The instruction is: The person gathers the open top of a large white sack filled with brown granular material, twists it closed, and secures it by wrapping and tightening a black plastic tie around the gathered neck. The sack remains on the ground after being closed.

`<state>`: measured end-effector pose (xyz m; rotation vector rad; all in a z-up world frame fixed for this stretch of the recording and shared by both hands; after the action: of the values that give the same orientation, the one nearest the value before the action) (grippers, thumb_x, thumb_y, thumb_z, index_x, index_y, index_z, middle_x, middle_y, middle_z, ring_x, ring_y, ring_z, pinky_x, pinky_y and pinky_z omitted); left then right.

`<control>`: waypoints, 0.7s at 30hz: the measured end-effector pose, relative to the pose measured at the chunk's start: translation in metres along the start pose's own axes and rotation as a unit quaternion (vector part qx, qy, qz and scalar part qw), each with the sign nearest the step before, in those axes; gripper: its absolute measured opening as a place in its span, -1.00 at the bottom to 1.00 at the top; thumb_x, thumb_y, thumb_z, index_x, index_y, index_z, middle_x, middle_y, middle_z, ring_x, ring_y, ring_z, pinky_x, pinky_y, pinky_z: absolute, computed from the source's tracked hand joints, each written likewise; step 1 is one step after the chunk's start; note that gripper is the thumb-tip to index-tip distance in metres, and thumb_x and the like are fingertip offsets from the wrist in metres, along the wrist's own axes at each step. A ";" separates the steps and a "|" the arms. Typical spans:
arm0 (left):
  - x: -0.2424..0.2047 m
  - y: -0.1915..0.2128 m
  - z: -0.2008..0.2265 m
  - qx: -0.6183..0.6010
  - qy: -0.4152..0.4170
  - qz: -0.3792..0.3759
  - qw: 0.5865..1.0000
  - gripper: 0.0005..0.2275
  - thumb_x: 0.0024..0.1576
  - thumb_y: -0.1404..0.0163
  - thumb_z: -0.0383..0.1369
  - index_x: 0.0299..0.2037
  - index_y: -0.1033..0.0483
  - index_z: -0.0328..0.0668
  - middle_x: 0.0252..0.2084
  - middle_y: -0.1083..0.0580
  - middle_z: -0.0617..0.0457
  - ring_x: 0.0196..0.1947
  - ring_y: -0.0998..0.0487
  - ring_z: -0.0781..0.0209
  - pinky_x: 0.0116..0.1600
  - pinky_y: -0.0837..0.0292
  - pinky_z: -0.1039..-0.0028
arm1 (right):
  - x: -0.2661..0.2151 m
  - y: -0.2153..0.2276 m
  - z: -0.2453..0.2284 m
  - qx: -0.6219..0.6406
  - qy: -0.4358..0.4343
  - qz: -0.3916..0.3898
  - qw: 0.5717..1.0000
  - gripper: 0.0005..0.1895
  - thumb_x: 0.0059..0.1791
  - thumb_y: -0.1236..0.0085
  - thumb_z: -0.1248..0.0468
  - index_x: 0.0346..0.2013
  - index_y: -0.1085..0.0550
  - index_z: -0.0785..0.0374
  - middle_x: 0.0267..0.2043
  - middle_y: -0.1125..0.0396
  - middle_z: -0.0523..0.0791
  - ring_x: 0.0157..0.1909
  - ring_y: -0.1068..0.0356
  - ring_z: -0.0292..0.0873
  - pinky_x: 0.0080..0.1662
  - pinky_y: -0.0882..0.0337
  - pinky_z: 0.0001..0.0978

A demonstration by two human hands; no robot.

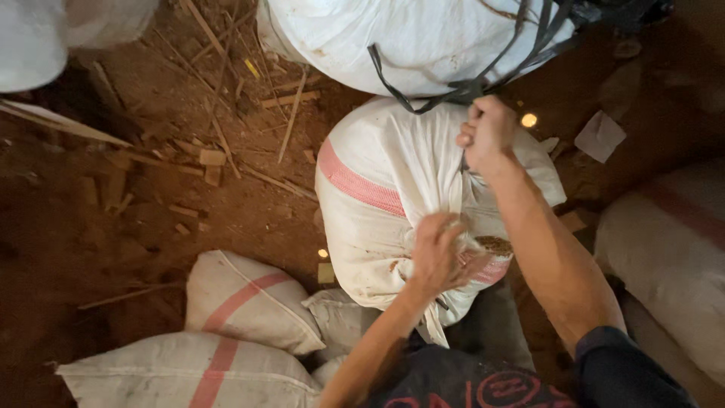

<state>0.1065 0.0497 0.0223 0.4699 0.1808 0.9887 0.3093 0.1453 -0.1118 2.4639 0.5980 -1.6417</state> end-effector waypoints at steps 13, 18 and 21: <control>0.054 -0.032 -0.035 0.000 -0.074 -0.153 0.985 -0.70 -0.14 -0.22 -0.37 -0.21 -0.47 -0.15 -0.24 -0.48 0.00 -0.14 -0.49 -0.02 0.25 -0.32 0.19 | -0.040 0.091 -0.026 -0.030 -0.033 -0.083 0.996 -0.72 0.03 0.05 0.25 -0.58 -0.24 0.17 -0.65 0.06 -0.24 -0.58 0.05 -0.29 -0.26 -0.27 -0.27; 0.033 -0.050 -0.022 0.050 -0.038 -0.181 0.982 -0.77 -0.20 -0.09 -0.34 -0.33 -0.49 -0.18 -0.35 -0.50 -0.03 -0.21 -0.50 -0.02 0.15 -0.35 0.20 | -0.028 0.057 -0.039 -0.148 -0.038 -0.056 0.987 -0.78 0.00 0.06 0.28 -0.56 -0.30 0.20 -0.60 -0.07 -0.19 -0.55 -0.05 -0.22 -0.27 -0.38 -0.13; 0.048 -0.088 -0.012 0.155 -0.050 -0.084 0.983 -0.76 -0.16 0.03 -0.27 -0.31 -0.51 -0.15 -0.28 -0.53 -0.04 -0.11 -0.52 0.03 0.23 -0.29 0.22 | -0.003 -0.011 0.001 -0.395 0.096 -0.049 0.912 -0.80 0.01 0.04 0.28 -0.50 -0.39 0.25 -0.53 -0.21 -0.06 -0.48 -0.19 -0.05 -0.26 -0.38 -0.03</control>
<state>0.1954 0.0530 -0.0254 0.7742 0.2812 0.7712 0.3032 0.1539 -0.1084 1.9897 1.1504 -0.8943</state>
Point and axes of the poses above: each hand's wrist, its own x-axis towards the middle knuckle, its own y-axis out of the back of the hand, z = x × y, the point moved 3 cm from there along x, towards the middle knuckle
